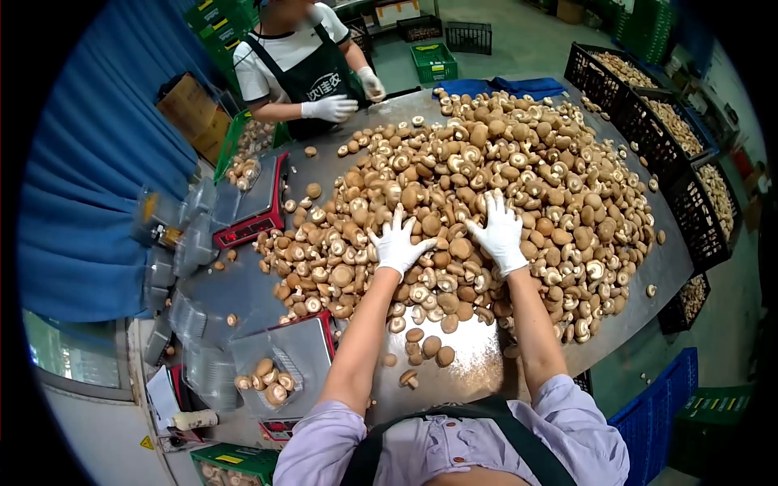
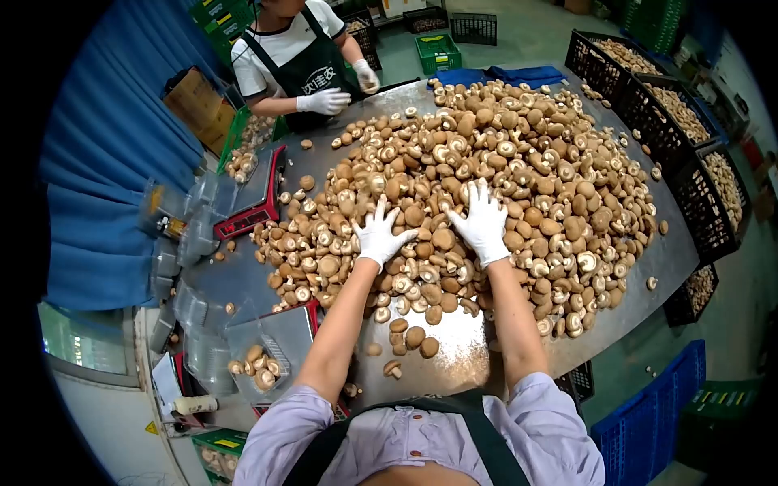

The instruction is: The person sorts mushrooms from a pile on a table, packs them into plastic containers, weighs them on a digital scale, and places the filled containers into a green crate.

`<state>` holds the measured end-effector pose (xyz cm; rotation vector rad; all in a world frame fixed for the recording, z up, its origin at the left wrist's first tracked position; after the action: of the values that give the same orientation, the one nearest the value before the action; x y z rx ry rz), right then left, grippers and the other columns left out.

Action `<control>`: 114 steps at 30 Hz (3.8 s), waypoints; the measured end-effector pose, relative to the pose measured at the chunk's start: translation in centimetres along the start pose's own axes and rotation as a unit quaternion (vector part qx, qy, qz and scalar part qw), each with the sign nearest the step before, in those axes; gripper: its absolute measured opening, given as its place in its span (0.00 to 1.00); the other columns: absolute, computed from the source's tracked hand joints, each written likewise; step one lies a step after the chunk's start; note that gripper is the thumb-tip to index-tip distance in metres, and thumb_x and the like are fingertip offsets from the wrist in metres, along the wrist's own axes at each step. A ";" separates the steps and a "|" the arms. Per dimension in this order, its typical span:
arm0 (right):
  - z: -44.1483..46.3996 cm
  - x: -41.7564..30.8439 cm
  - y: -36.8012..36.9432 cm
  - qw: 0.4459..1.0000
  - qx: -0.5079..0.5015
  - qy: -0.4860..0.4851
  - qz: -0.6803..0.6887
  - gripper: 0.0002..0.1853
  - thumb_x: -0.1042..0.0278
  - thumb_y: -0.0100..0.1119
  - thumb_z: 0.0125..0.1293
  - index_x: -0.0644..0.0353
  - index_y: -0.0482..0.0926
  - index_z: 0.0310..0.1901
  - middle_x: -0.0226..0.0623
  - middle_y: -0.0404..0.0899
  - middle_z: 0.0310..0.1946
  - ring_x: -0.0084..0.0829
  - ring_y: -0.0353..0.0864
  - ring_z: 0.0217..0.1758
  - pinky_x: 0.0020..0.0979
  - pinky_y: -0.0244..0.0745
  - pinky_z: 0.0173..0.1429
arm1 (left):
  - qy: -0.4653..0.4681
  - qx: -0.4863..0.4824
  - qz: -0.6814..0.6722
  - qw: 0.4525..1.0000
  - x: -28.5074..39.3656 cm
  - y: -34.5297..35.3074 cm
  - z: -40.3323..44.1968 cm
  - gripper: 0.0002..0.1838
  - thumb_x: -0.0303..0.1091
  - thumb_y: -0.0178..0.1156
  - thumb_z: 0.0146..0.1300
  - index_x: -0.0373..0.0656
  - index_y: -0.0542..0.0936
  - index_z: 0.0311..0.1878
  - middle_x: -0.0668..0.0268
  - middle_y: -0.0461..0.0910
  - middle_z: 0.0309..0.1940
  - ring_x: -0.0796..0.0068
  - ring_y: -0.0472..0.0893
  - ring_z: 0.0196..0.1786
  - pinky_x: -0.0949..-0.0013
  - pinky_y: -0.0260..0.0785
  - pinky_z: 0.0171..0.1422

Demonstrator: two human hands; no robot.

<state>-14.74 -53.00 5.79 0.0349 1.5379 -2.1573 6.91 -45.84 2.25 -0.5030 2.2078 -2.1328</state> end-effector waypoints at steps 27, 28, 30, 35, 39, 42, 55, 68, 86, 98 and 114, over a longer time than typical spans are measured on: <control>-19.4 -5.8 -4.0 0.971 -0.040 -0.192 0.137 0.28 0.61 0.64 0.54 0.49 0.73 0.59 0.44 0.66 0.63 0.52 0.62 0.67 0.48 0.61 0.68 | 0.050 0.100 -0.037 0.993 0.8 4.0 -22.6 0.39 0.59 0.64 0.50 0.56 0.68 0.66 0.56 0.57 0.70 0.54 0.56 0.73 0.33 0.39 0.71; -19.8 -5.2 -4.1 0.970 -0.050 -0.184 0.149 0.29 0.62 0.65 0.53 0.49 0.73 0.59 0.44 0.64 0.65 0.52 0.62 0.67 0.48 0.61 0.68 | 0.031 0.099 -0.061 0.993 0.5 3.7 -23.2 0.41 0.61 0.64 0.49 0.55 0.69 0.66 0.56 0.57 0.70 0.54 0.55 0.73 0.32 0.40 0.70; -20.7 -5.0 -4.4 0.967 -0.042 -0.208 0.140 0.28 0.63 0.65 0.52 0.51 0.74 0.58 0.46 0.64 0.66 0.53 0.62 0.67 0.47 0.62 0.67 | 0.004 0.107 -0.085 0.991 -0.4 4.0 -24.7 0.46 0.66 0.65 0.44 0.51 0.70 0.65 0.54 0.60 0.69 0.52 0.57 0.72 0.34 0.43 0.69; -23.9 -5.0 -4.8 0.966 -0.042 -0.204 0.156 0.29 0.62 0.66 0.52 0.53 0.73 0.58 0.48 0.63 0.66 0.54 0.63 0.67 0.50 0.62 0.65 | -0.043 0.125 -0.082 0.988 -2.8 3.9 -27.8 0.47 0.66 0.67 0.43 0.47 0.71 0.63 0.52 0.60 0.68 0.49 0.59 0.70 0.36 0.47 0.67; -28.3 -7.1 -2.6 0.952 -0.153 -0.227 0.135 0.28 0.54 0.64 0.54 0.51 0.73 0.58 0.48 0.61 0.67 0.53 0.63 0.66 0.52 0.57 0.68 | 0.029 0.086 -0.088 0.992 -2.4 5.0 -29.3 0.46 0.61 0.69 0.43 0.50 0.69 0.65 0.52 0.57 0.70 0.50 0.56 0.72 0.37 0.41 0.70; -30.1 -7.1 -2.6 0.952 -0.149 -0.231 0.135 0.23 0.56 0.64 0.55 0.53 0.77 0.52 0.44 0.68 0.62 0.48 0.64 0.66 0.51 0.58 0.67 | 0.069 0.060 -0.107 0.990 -1.3 6.4 -30.8 0.42 0.59 0.68 0.46 0.54 0.69 0.65 0.53 0.56 0.71 0.52 0.54 0.73 0.39 0.33 0.73; -23.2 -6.1 -4.2 0.988 -0.049 -0.130 0.073 0.26 0.65 0.62 0.56 0.58 0.71 0.58 0.47 0.68 0.61 0.49 0.65 0.64 0.51 0.61 0.66 | 0.138 0.111 -0.175 0.968 1.1 4.4 -26.5 0.36 0.52 0.68 0.49 0.48 0.73 0.61 0.53 0.62 0.68 0.51 0.60 0.70 0.42 0.45 0.71; -30.2 -8.9 -3.7 0.940 -0.156 -0.256 0.161 0.23 0.59 0.59 0.60 0.57 0.73 0.56 0.43 0.70 0.58 0.45 0.69 0.60 0.48 0.61 0.63 | 0.104 0.089 -0.086 0.987 -2.1 5.0 -31.0 0.39 0.57 0.64 0.50 0.52 0.70 0.65 0.56 0.61 0.69 0.55 0.62 0.69 0.36 0.39 0.71; -23.2 -8.3 -0.3 0.966 -0.122 -0.104 0.205 0.16 0.67 0.68 0.48 0.60 0.76 0.39 0.42 0.75 0.30 0.44 0.75 0.38 0.40 0.72 0.43 | -0.052 0.221 -0.456 0.860 -6.8 0.0 -28.5 0.14 0.27 0.61 0.61 0.35 0.80 0.49 0.54 0.76 0.56 0.60 0.75 0.60 0.65 0.64 0.65; -24.4 2.6 -5.2 0.493 -0.219 0.275 0.796 0.22 0.57 0.55 0.64 0.65 0.72 0.54 0.42 0.78 0.49 0.28 0.78 0.45 0.29 0.77 0.39 | 0.123 0.121 -0.145 0.974 -4.3 5.2 -39.6 0.09 0.34 0.65 0.55 0.47 0.82 0.40 0.68 0.81 0.47 0.68 0.81 0.44 0.66 0.74 0.46; -19.6 2.8 -5.0 0.993 -0.120 -0.009 0.008 0.29 0.62 0.68 0.51 0.52 0.73 0.57 0.39 0.79 0.48 0.39 0.78 0.48 0.38 0.75 0.50 | 0.101 0.176 -0.144 0.969 -2.5 0.0 -32.8 0.21 0.36 0.69 0.48 0.48 0.79 0.48 0.66 0.78 0.49 0.64 0.77 0.47 0.61 0.67 0.51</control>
<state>-24.15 -35.27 2.22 -0.0532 1.7690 -1.9405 1.32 -13.48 3.72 -0.6406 1.8657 -2.7639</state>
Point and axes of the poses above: each hand's wrist, its own z-axis towards the middle knuckle, its own y-axis out of the palm, x = y × z, the point moved 10 cm from there along z, towards the middle knuckle
